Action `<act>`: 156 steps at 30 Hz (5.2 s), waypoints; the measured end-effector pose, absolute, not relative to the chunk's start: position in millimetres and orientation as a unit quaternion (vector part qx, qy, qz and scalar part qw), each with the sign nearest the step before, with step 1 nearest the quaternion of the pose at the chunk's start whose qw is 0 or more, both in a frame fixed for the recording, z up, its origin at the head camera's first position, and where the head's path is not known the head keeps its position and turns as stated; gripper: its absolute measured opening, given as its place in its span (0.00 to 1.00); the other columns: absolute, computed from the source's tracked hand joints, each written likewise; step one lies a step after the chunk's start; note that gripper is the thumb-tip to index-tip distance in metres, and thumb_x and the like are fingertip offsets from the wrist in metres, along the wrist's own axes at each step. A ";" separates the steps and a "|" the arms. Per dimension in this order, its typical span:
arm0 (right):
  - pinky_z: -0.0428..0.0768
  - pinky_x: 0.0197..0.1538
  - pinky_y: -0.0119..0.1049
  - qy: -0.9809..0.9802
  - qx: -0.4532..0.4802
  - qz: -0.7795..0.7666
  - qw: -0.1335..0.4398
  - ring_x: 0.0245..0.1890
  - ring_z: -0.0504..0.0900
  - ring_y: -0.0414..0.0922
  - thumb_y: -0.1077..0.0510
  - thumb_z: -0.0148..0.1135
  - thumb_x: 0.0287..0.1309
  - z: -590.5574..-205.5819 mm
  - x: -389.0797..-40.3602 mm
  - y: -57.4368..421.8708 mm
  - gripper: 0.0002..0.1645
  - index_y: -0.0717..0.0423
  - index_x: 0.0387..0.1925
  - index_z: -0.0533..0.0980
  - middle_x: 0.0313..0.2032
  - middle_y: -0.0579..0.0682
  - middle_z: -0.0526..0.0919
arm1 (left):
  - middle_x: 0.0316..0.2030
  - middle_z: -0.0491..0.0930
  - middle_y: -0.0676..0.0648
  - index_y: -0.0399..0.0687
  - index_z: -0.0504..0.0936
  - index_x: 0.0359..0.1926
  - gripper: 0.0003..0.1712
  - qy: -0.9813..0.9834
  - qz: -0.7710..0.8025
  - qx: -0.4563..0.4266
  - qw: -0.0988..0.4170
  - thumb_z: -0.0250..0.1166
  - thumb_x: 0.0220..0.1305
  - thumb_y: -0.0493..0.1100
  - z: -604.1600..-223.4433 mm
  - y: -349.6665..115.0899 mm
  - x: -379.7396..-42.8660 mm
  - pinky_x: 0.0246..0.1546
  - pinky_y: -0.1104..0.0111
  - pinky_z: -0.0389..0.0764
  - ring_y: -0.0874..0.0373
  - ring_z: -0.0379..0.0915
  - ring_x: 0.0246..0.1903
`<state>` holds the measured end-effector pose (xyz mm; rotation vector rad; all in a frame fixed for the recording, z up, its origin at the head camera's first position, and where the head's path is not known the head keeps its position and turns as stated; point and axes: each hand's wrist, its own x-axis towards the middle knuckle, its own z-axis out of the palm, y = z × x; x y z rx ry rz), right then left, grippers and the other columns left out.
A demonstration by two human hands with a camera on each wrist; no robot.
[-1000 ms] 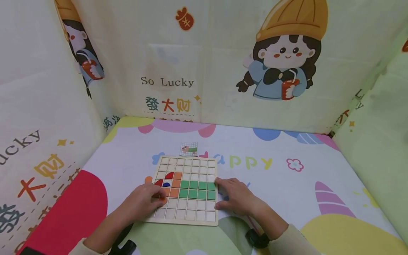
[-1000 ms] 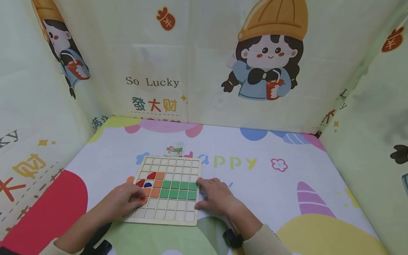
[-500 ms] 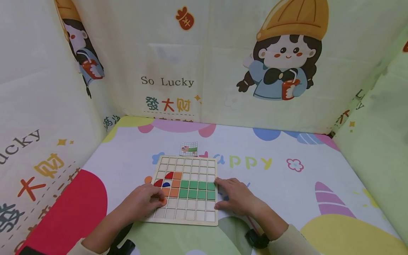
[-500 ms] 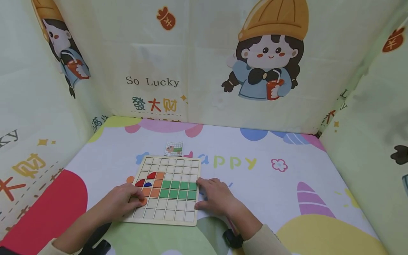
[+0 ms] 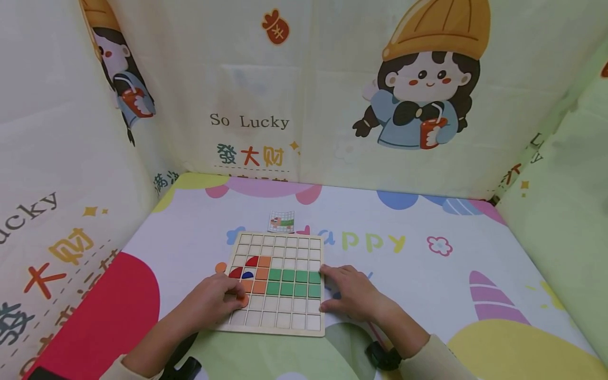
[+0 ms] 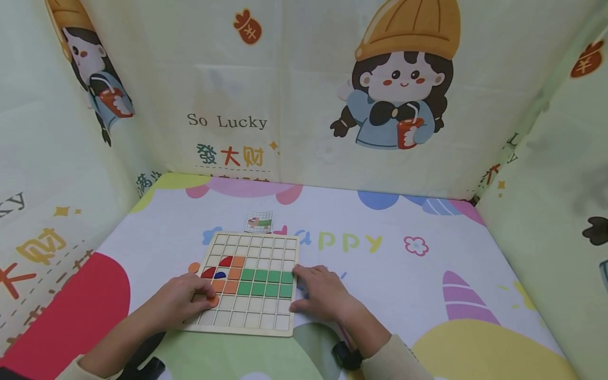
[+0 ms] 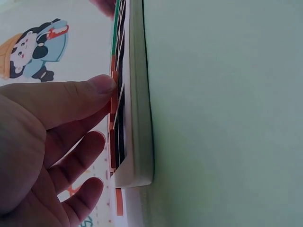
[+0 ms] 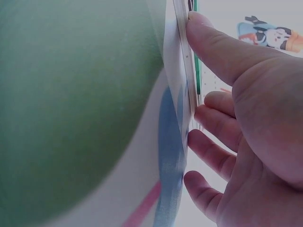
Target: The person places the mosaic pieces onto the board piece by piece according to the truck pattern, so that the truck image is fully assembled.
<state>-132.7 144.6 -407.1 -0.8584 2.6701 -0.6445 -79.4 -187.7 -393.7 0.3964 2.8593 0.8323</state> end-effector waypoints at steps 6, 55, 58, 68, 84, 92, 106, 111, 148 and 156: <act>0.67 0.62 0.59 0.920 -0.293 -0.223 0.133 0.63 0.70 0.59 0.42 0.75 0.53 -406.0 -132.3 144.2 0.47 0.56 0.69 0.68 0.65 0.56 0.74 | 0.33 0.77 0.60 0.59 0.85 0.32 0.09 0.952 0.275 0.115 0.070 0.77 0.54 0.41 -387.3 -192.7 -80.8 0.37 0.65 0.78 0.58 0.69 0.39; 0.68 0.62 0.58 0.923 -0.295 -0.214 0.126 0.64 0.70 0.57 0.43 0.75 0.53 -411.4 -134.2 144.1 0.47 0.55 0.69 0.68 0.66 0.54 0.74 | 0.40 0.82 0.48 0.44 0.85 0.43 0.12 0.958 0.271 0.047 0.084 0.73 0.58 0.39 -407.3 -250.4 -132.4 0.47 0.48 0.79 0.45 0.72 0.46; 0.68 0.62 0.58 0.922 -0.294 -0.216 0.128 0.63 0.70 0.58 0.43 0.75 0.53 -411.5 -134.6 143.5 0.47 0.56 0.69 0.68 0.65 0.54 0.74 | 0.39 0.81 0.49 0.44 0.85 0.42 0.11 0.957 0.273 0.049 0.083 0.73 0.58 0.40 -408.9 -250.6 -134.0 0.47 0.49 0.78 0.45 0.71 0.46; 0.68 0.61 0.59 0.920 -0.294 -0.226 0.127 0.63 0.70 0.58 0.44 0.76 0.53 -410.9 -133.9 143.9 0.46 0.56 0.69 0.68 0.66 0.55 0.73 | 0.37 0.80 0.49 0.45 0.84 0.40 0.13 0.961 0.258 0.042 0.089 0.75 0.56 0.43 -406.5 -248.3 -134.6 0.45 0.50 0.79 0.47 0.71 0.43; 0.68 0.61 0.60 0.921 -0.292 -0.225 0.127 0.63 0.70 0.58 0.44 0.76 0.52 -408.2 -134.3 144.3 0.46 0.56 0.69 0.68 0.65 0.56 0.74 | 0.37 0.78 0.47 0.43 0.82 0.41 0.16 0.959 0.258 0.039 0.108 0.76 0.54 0.43 -400.4 -247.0 -134.3 0.43 0.53 0.81 0.47 0.70 0.43; 0.67 0.61 0.60 0.919 -0.294 -0.230 0.126 0.63 0.70 0.58 0.44 0.76 0.52 -407.7 -133.0 143.1 0.47 0.56 0.69 0.68 0.66 0.56 0.73 | 0.40 0.79 0.44 0.40 0.83 0.43 0.18 0.959 0.265 0.020 0.099 0.76 0.54 0.43 -393.8 -250.1 -134.3 0.39 0.57 0.84 0.44 0.71 0.45; 0.68 0.61 0.60 0.918 -0.302 -0.226 0.125 0.62 0.71 0.59 0.43 0.76 0.52 -406.3 -131.5 145.0 0.47 0.57 0.69 0.68 0.66 0.56 0.74 | 0.40 0.79 0.47 0.47 0.85 0.40 0.13 0.965 0.243 0.077 0.067 0.76 0.55 0.43 -359.8 -211.4 -119.9 0.38 0.59 0.84 0.47 0.71 0.47; 0.68 0.61 0.60 0.919 -0.300 -0.224 0.124 0.62 0.71 0.59 0.44 0.76 0.52 -406.3 -131.4 144.7 0.47 0.57 0.69 0.68 0.65 0.56 0.74 | 0.39 0.79 0.50 0.49 0.84 0.39 0.12 0.958 0.255 0.112 0.069 0.77 0.55 0.42 -358.3 -194.7 -118.6 0.38 0.63 0.82 0.50 0.71 0.45; 0.67 0.62 0.60 0.920 -0.286 -0.229 0.142 0.63 0.70 0.58 0.43 0.76 0.52 -400.6 -130.3 142.4 0.48 0.56 0.69 0.68 0.65 0.56 0.74 | 0.31 0.74 0.64 0.59 0.85 0.35 0.03 0.926 0.241 0.274 0.093 0.71 0.62 0.48 -387.3 -103.9 -97.7 0.40 0.66 0.74 0.63 0.68 0.37; 0.67 0.62 0.60 0.919 -0.288 -0.232 0.139 0.63 0.70 0.58 0.42 0.76 0.52 -401.6 -130.6 142.6 0.48 0.56 0.69 0.68 0.65 0.56 0.74 | 0.30 0.74 0.66 0.59 0.84 0.34 0.03 0.924 0.227 0.296 0.082 0.71 0.62 0.47 -390.8 -99.3 -98.9 0.44 0.64 0.72 0.65 0.68 0.37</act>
